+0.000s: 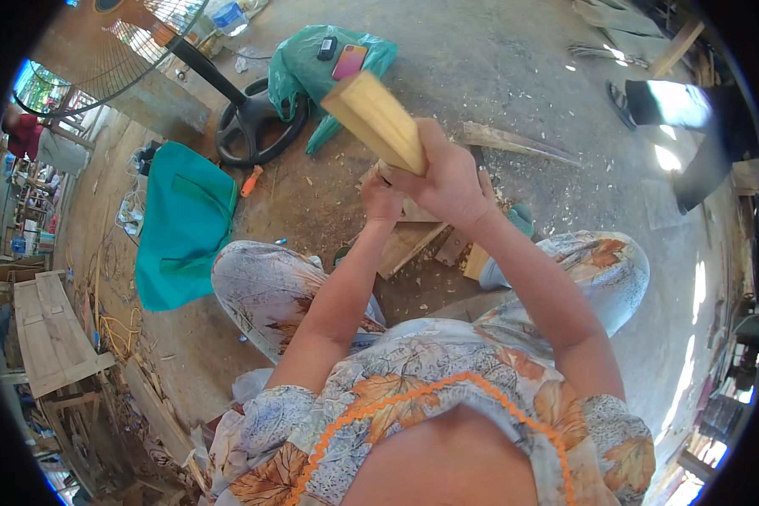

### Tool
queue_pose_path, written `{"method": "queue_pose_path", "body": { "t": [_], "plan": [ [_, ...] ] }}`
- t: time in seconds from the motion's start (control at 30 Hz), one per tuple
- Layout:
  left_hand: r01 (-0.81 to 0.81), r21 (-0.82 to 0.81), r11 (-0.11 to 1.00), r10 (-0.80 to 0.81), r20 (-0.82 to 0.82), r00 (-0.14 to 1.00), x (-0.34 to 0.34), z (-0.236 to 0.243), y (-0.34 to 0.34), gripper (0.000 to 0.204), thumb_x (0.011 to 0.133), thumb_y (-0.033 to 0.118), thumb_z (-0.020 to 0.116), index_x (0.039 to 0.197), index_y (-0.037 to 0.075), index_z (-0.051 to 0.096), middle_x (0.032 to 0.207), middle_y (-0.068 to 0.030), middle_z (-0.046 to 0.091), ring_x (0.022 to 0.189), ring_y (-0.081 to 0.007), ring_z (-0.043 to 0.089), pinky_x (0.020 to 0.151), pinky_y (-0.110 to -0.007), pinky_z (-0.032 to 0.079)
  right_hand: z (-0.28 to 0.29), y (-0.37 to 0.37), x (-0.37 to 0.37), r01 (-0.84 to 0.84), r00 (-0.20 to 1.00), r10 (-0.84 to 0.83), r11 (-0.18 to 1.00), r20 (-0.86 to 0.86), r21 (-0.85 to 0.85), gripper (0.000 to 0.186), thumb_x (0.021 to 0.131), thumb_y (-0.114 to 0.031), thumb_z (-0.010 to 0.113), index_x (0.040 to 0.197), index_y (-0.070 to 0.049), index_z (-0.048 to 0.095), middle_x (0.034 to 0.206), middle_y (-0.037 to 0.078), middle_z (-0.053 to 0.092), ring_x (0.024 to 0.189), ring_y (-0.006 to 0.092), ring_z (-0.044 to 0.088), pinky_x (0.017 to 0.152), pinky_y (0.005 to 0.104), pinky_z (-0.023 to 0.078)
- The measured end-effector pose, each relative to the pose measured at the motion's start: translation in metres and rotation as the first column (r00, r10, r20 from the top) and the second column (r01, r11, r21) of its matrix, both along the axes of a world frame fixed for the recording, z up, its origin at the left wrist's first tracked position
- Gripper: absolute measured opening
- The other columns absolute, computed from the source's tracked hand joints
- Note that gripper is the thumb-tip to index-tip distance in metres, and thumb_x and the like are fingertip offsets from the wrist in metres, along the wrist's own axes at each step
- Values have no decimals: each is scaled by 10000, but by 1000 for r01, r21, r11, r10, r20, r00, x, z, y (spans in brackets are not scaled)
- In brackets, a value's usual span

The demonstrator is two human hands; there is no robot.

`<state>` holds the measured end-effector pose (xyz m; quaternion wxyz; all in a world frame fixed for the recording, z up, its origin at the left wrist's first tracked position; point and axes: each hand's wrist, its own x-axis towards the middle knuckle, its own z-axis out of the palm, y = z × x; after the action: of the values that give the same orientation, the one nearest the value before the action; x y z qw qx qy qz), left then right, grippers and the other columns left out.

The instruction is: Manually shaving and carving wood using a mallet and a drawknife or chisel-like tool.

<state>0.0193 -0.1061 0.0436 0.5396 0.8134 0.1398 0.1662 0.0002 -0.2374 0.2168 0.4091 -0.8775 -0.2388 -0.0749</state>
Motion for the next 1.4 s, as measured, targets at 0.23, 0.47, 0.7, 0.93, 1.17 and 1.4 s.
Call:
{"method": "queue_pose_path", "body": {
  "t": [0.23, 0.47, 0.7, 0.93, 1.17, 1.4],
  "plan": [
    [-8, -48, 999, 16, 161, 987, -6, -18, 4, 204, 727, 111, 682, 923, 67, 648, 841, -109, 678, 801, -265, 651, 696, -336, 482, -5, 1, 4, -19, 994, -4, 978, -107, -207, 417, 710, -300, 695, 953, -54, 462, 757, 175, 610, 748, 389, 608, 640, 441, 480],
    [-10, -42, 999, 12, 41, 999, 5, -23, 12, 246, 745, 153, 684, 968, 68, 624, 841, -127, 671, 794, -275, 653, 693, -348, 483, -41, -11, 12, -23, 959, -91, 920, -269, -391, 504, 691, -364, 724, 968, -23, 476, 802, 202, 625, 785, 389, 620, 699, 429, 467],
    [-50, -72, 996, 51, 16, 999, 7, -26, 34, 293, 752, 235, 728, 914, 36, 586, 769, -116, 638, 706, -240, 628, 669, -359, 474, -65, -16, 26, 193, 947, -171, 979, -271, 57, 559, 631, -373, 746, 990, -9, 518, 829, 201, 640, 797, 369, 635, 723, 426, 494],
    [-369, -470, 802, 264, -275, 925, 16, -13, 66, 270, 804, 199, 695, 994, 70, 554, 799, -41, 601, 678, -193, 611, 642, -389, 544, -174, -48, 1, 90, 501, -437, 885, -747, -457, 493, 635, -294, 708, 1053, -48, 622, 1033, 160, 654, 947, 282, 645, 810, 371, 510],
    [-590, -475, 653, 513, -295, 806, 24, -23, 103, 185, 728, 112, 683, 878, 78, 581, 806, -58, 613, 797, -252, 613, 735, -404, 500, -179, -54, 2, -36, 666, -435, 792, -606, -609, 576, 655, -319, 691, 1149, -54, 558, 1109, 153, 627, 1028, 292, 607, 871, 379, 482],
    [208, 485, 849, -76, -276, 958, 11, 12, 34, 172, 723, 69, 594, 875, 130, 648, 784, -170, 637, 819, -371, 610, 769, -429, 486, -194, -65, 23, 225, 590, -545, 819, -596, -527, 625, 699, -357, 678, 1178, -28, 448, 1089, 212, 609, 1029, 348, 590, 872, 417, 464]
  ]
}}
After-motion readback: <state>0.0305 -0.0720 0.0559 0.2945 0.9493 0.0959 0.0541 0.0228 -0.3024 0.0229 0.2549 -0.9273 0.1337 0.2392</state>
